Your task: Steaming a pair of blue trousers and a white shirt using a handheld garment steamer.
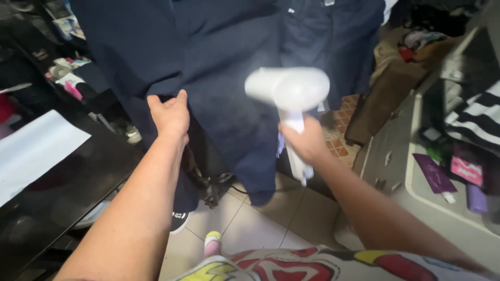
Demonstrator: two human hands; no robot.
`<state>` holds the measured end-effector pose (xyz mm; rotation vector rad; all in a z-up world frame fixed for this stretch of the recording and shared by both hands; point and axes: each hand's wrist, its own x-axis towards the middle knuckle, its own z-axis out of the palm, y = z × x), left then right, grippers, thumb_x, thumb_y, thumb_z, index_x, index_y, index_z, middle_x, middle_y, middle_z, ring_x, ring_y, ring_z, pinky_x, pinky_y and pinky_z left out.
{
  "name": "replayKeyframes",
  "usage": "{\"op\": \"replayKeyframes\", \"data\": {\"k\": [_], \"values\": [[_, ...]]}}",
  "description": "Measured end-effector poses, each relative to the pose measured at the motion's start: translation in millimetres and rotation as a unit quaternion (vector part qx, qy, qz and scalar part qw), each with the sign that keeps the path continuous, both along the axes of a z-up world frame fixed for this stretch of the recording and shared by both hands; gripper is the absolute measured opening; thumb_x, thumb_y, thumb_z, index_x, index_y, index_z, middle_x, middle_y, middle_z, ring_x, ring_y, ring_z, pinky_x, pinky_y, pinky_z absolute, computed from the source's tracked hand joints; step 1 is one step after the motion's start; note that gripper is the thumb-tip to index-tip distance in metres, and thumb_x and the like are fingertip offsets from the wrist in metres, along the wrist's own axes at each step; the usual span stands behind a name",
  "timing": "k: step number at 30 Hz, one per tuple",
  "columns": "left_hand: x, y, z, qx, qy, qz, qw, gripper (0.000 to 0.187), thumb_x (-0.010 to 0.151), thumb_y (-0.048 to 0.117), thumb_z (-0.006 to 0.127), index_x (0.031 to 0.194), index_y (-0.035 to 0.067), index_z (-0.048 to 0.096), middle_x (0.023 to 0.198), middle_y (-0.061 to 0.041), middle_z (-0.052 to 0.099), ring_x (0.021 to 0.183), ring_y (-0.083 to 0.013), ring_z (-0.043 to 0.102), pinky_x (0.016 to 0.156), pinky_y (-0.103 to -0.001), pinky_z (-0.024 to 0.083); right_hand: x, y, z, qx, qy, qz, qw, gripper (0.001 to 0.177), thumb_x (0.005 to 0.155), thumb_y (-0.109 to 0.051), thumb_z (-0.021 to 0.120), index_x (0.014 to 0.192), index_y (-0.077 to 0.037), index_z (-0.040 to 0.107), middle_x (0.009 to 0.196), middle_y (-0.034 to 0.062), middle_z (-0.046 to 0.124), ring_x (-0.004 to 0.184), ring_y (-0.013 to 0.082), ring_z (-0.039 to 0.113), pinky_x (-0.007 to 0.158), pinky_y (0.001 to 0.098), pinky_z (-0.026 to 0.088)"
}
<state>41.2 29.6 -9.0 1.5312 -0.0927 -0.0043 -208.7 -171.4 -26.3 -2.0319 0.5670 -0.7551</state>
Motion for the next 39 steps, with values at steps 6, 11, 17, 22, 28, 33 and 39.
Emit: {"op": "replayKeyframes", "data": {"k": [6,11,17,22,28,33,39], "values": [[2,2,-1,-0.030,-0.044,-0.005,0.999,0.047,0.100,0.019,0.067,0.130,-0.002,0.038,0.085,-0.001,0.058,0.083,-0.0119,0.058,0.079,-0.030,0.054,-20,2,-25,0.072,0.090,0.008,0.993,0.039,0.081,-0.024,0.071,0.111,0.000,0.070,0.090,0.0121,0.075,0.074,0.0219,0.074,0.069,0.0365,0.059],[1,-2,-6,-0.034,-0.079,0.019,0.996,0.032,0.100,0.016,0.064,0.124,0.004,0.047,0.081,0.003,0.056,0.076,-0.0074,0.054,0.075,-0.025,0.050,6,-17,25,0.016,0.012,0.016,1.000,0.039,0.084,-0.024,0.071,0.113,0.002,0.069,0.090,0.0137,0.076,0.075,0.0194,0.072,0.070,0.0356,0.058],[-5,3,3,-0.012,-0.098,0.016,0.995,0.020,0.102,0.018,0.064,0.114,0.004,0.054,0.076,0.006,0.048,0.068,-0.0040,0.045,0.065,-0.023,0.045,10,-25,41,0.027,-0.045,0.007,0.999,0.043,0.083,-0.025,0.071,0.116,0.004,0.068,0.093,0.0152,0.075,0.078,0.0229,0.071,0.070,0.0386,0.059],[3,3,-4,-0.037,-0.120,-0.001,0.992,0.018,0.102,0.017,0.065,0.110,0.004,0.055,0.075,0.008,0.051,0.066,-0.0023,0.044,0.062,-0.021,0.043,-14,-8,-14,-0.037,0.082,-0.001,0.996,0.044,0.082,-0.027,0.072,0.116,0.001,0.069,0.099,0.0154,0.075,0.090,0.0249,0.072,0.082,0.0398,0.056],[1,6,-10,-0.058,-0.109,-0.023,0.992,0.016,0.101,0.017,0.068,0.103,0.004,0.058,0.074,0.008,0.053,0.063,-0.0012,0.043,0.058,-0.021,0.039,-3,12,5,-0.018,0.046,0.005,0.999,0.046,0.077,-0.027,0.073,0.114,0.000,0.071,0.102,0.0155,0.076,0.096,0.0243,0.073,0.086,0.0379,0.054],[2,8,-8,-0.072,-0.105,-0.049,0.991,0.015,0.102,0.017,0.067,0.102,0.005,0.059,0.075,0.009,0.058,0.064,0.0001,0.047,0.059,-0.019,0.041,7,27,16,0.002,0.013,-0.001,1.000,0.047,0.076,-0.028,0.072,0.115,-0.001,0.070,0.101,0.0150,0.077,0.095,0.0231,0.075,0.085,0.0368,0.056],[8,12,-13,-0.070,-0.119,-0.052,0.989,0.017,0.101,0.017,0.069,0.102,0.005,0.058,0.074,0.008,0.056,0.063,0.0001,0.045,0.057,-0.019,0.039,-11,48,-22,-0.012,0.080,0.007,0.997,0.052,0.073,-0.029,0.076,0.118,-0.003,0.069,0.109,0.0160,0.076,0.103,0.0259,0.073,0.090,0.0373,0.054]]}}
